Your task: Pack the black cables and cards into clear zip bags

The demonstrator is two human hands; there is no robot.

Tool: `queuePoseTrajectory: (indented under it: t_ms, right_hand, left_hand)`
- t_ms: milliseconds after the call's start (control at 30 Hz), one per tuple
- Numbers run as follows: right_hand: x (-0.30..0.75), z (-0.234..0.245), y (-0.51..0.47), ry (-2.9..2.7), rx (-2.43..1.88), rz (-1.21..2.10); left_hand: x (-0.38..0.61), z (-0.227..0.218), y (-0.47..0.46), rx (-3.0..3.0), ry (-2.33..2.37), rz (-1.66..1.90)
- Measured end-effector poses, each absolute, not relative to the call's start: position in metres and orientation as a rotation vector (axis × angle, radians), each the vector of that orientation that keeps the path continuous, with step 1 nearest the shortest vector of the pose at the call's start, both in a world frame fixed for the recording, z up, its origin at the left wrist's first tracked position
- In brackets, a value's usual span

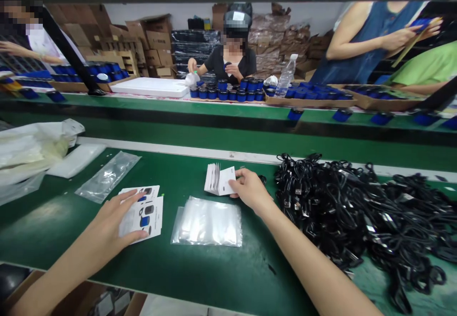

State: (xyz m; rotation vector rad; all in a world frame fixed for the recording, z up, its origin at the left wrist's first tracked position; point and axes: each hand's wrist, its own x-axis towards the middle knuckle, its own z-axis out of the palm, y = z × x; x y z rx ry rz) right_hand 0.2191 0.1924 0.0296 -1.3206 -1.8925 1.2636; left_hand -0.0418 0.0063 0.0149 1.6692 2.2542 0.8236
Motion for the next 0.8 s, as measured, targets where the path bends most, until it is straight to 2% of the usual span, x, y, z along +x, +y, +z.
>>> queuePoseTrajectory:
  t_ms: [133, 267, 367, 467, 600, 700, 800]
  right_hand:
    - [0.220, 0.026, 0.195, -1.982, -1.424, 1.050]
    - [0.236, 0.044, 0.168, -2.073, -1.486, 0.665]
    - [0.247, 0.046, 0.135, -2.392, -1.224, 0.435]
    - [0.249, 0.021, 0.105, -2.702, -0.783, 0.023]
    - [0.242, -0.021, 0.084, -2.611, -0.666, -0.437]
    - [0.238, -0.028, 0.081, -2.438, -0.686, -0.410]
    - [0.238, -0.016, 0.083, -2.281, -0.810, -0.101]
  left_hand:
    - [-0.038, -0.004, 0.000, 1.787, 2.249, 0.804]
    - [-0.013, -0.007, 0.006, 1.845, 2.217, 0.631]
    - [0.011, -0.002, 0.018, 1.948, 2.177, 0.511]
    - [0.031, -0.004, 0.030, 2.184, 2.058, 0.482]
    - [0.041, -0.019, 0.037, 2.354, 1.959, 0.466]
    - [0.035, -0.024, 0.037, 2.384, 1.914, 0.462]
    - [0.028, -0.013, 0.028, 2.197, 2.024, 0.640]
